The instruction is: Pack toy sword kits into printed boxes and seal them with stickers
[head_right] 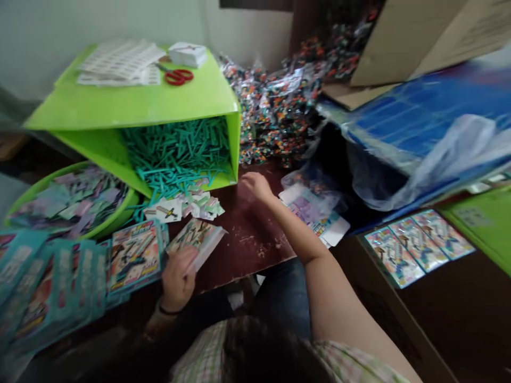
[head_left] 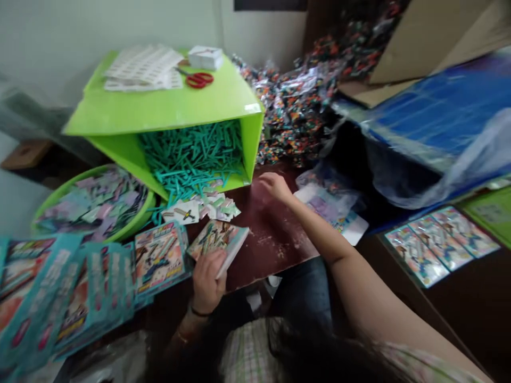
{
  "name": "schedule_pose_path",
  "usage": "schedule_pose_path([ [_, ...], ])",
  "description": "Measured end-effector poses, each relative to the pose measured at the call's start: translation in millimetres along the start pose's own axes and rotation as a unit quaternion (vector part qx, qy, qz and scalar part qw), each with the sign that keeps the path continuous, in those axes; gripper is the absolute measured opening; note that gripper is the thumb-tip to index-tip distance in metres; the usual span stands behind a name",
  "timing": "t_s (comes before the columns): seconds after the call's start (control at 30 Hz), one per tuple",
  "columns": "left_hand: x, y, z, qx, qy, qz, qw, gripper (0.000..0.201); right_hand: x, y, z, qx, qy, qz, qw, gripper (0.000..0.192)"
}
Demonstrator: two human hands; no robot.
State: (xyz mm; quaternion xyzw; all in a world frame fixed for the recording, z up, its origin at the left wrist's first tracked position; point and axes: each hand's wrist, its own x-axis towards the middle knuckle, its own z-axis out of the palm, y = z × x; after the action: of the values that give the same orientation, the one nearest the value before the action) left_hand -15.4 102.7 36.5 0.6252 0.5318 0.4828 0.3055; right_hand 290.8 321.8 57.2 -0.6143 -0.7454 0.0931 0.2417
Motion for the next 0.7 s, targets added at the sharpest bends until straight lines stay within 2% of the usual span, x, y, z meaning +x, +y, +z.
schedule_pose_path([
  [0.07,-8,-20,19.2,0.063,-0.102,0.029,0.992,0.029,14,57,-13,-0.042,0.039,0.103,0.993,0.032],
  [0.1,-14,-30,28.3,0.098,-0.132,0.031,0.986,0.034,17,82,-20,-0.053,0.060,0.137,0.987,0.034],
  [0.17,-23,-47,42.5,0.142,-0.155,0.031,0.977,0.048,24,119,-33,-0.064,0.080,0.185,0.977,0.035],
  [0.27,-20,-57,54.6,0.107,-0.167,0.001,0.980,0.056,42,146,-45,-0.054,0.074,0.221,0.971,0.026],
  [0.33,-2,-50,61.6,0.028,-0.173,-0.072,0.982,0.044,56,146,-47,-0.038,0.066,0.236,0.969,0.024],
  [0.4,26,-35,72.7,-0.072,-0.151,-0.177,0.970,0.037,55,130,-44,-0.016,0.058,0.244,0.968,0.025],
  [0.47,58,-17,89.0,-0.189,-0.101,-0.289,0.933,0.040,31,100,-33,0.013,0.044,0.235,0.971,0.021],
  [0.5,72,-9,98.2,-0.251,-0.086,-0.344,0.901,0.044,10,81,-26,0.036,0.027,0.211,0.976,0.018],
  [0.57,95,6,116.0,-0.350,-0.078,-0.436,0.825,0.042,-37,45,-14,0.099,-0.027,0.123,0.987,0.012],
  [0.6,103,12,123.4,-0.378,-0.076,-0.469,0.794,0.035,-59,32,-12,0.174,-0.089,-0.006,0.981,0.012],
  [0.63,107,18,129.5,-0.388,-0.069,-0.496,0.774,0.028,-76,26,-13,0.222,-0.151,-0.110,0.957,0.010],
  [0.67,110,23,133.9,-0.384,-0.060,-0.517,0.763,0.023,-86,28,-20,0.237,-0.156,-0.151,0.947,0.012],
  [0.7,109,27,136.7,-0.373,-0.049,-0.530,0.760,0.024,-90,38,-33,0.227,-0.119,-0.144,0.956,0.014],
])
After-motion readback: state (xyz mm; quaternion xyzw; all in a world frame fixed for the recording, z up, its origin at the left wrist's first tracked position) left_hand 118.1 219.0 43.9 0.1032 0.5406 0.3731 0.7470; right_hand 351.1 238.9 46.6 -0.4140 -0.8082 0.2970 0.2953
